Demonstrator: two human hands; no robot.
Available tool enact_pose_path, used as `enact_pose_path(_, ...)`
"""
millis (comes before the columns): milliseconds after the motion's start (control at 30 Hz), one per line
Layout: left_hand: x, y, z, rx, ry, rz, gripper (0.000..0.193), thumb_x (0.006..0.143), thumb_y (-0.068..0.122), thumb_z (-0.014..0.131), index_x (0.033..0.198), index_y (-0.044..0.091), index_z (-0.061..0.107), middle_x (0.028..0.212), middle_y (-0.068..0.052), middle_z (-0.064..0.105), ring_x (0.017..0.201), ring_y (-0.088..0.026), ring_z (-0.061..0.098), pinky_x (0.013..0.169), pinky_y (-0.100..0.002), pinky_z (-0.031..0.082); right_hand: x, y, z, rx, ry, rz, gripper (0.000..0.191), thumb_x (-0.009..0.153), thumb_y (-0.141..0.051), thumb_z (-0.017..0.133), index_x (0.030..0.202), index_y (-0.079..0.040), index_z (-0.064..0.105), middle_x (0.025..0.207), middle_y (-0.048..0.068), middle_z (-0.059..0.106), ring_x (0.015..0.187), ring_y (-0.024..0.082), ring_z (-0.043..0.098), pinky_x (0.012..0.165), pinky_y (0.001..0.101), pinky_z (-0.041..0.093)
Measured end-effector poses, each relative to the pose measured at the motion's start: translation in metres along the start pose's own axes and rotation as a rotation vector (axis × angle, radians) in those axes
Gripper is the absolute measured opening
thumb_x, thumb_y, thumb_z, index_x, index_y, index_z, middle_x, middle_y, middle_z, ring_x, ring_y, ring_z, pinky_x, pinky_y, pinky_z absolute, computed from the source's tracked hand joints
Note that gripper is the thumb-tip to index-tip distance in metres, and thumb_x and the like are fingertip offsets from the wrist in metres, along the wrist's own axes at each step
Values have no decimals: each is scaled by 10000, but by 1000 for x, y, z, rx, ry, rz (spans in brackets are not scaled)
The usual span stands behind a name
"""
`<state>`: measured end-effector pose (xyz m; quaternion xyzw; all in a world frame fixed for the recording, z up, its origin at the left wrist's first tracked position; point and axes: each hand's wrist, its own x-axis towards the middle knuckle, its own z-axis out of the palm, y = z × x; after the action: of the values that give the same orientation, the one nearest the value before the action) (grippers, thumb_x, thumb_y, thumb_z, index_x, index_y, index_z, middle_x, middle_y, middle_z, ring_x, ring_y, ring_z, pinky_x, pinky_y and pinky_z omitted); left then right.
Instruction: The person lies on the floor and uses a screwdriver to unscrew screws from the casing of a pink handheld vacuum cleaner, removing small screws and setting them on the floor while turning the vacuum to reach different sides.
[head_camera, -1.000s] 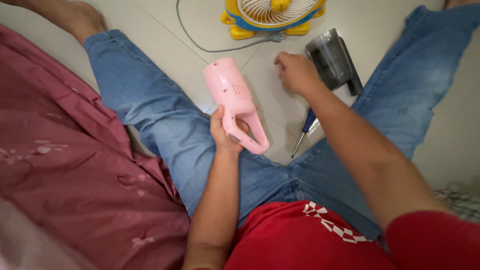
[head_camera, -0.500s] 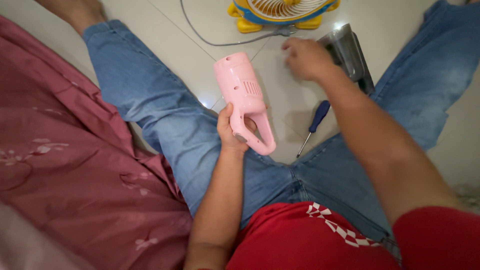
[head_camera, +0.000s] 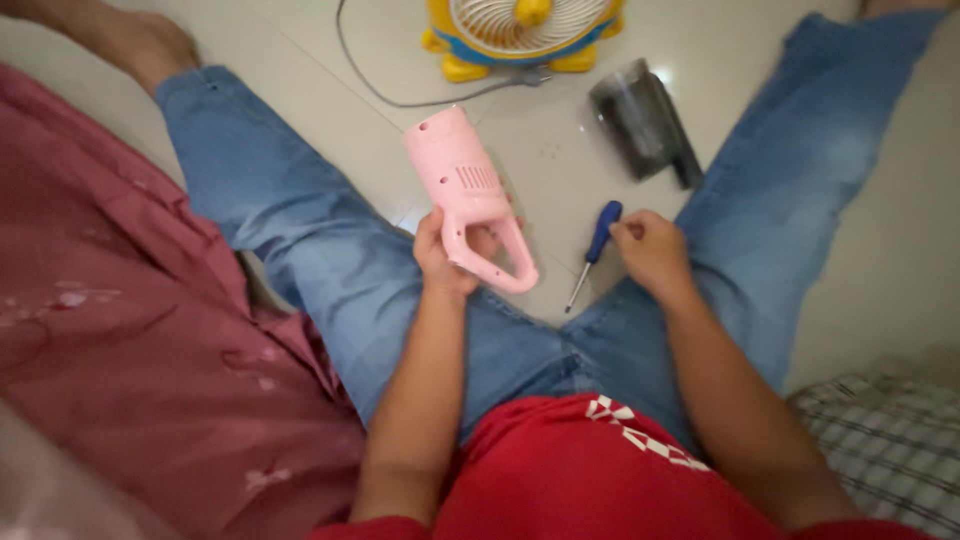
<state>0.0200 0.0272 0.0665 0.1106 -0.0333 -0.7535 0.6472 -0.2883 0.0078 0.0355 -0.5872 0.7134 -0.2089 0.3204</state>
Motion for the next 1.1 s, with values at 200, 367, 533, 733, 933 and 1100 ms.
enact_pose_path(200,-5,-4,-20,-13,3,-22,672,988,557,601,1429,59,503,1337,-183,624,1202,-395,608,1011,-664,476,14,-38,-11,-420,-106,246,648,890,-662,657,939,-27,776,993,236,746,967,416,707,838,504,553)
enact_pose_path(367,-1,-6,-31,24,107,-76,590,1047,461,646,1438,37,520,1312,-202,618,1201,-412,595,1035,-697,473,2,-62,-10,-440,-220,301,721,838,-723,650,936,-23,791,1020,242,749,1007,401,718,871,495,561)
enact_pose_path(533,0,-4,-23,56,34,-84,648,884,321,661,1423,-5,507,1356,-227,621,1242,-476,585,1044,-718,478,-6,-75,-17,-463,-190,258,713,794,-726,684,935,-34,778,1017,234,742,993,395,716,856,488,564)
enact_pose_path(733,-1,-5,-17,133,119,-111,724,910,540,599,1446,74,460,1394,-185,586,1240,-472,572,998,-714,458,-8,-82,-18,-446,-183,293,727,833,-731,653,957,-25,771,1011,228,755,980,387,726,843,488,568)
enact_pose_path(933,-2,-6,-24,139,-3,-117,940,887,695,636,1501,13,431,1420,-236,568,1296,-497,562,1062,-661,481,4,-60,-3,-394,-108,213,605,798,-606,727,953,-22,751,1005,239,741,961,390,715,836,487,562)
enact_pose_path(1100,-7,-1,-19,103,-144,-88,1002,882,671,701,1543,-22,407,1456,-241,562,1341,-474,554,1050,-609,515,13,-37,-11,-29,120,116,396,826,-353,749,968,17,742,885,208,754,785,312,738,738,422,570)
